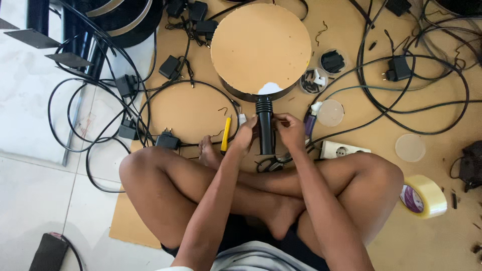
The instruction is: The person sits on the floor and repeatedly wraps a black cable around a cylindrical black object, likely a lamp base or stand. They use both hands to secure the cable in place while surrounded by various electronic components and tools.
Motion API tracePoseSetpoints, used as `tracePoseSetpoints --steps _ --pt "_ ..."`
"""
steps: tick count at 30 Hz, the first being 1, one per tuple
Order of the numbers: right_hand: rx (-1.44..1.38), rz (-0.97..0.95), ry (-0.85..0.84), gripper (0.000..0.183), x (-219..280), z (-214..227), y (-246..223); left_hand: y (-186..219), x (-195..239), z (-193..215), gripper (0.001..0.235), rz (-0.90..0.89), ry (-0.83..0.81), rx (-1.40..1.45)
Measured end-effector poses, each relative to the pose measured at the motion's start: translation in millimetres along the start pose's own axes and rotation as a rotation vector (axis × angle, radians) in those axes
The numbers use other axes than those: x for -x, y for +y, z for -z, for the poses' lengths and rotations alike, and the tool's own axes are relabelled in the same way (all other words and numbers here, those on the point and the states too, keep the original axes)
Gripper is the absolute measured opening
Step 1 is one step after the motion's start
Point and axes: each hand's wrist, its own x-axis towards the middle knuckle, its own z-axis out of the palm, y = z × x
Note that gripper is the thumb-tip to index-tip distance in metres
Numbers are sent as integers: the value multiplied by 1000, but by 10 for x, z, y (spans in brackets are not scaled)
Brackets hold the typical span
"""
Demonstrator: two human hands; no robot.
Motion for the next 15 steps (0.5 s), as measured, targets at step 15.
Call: tracePoseSetpoints --steps 15 --pt "-156 -120 -196 25 112 99 -275 -387 -483 230 73 -49 -275 278"
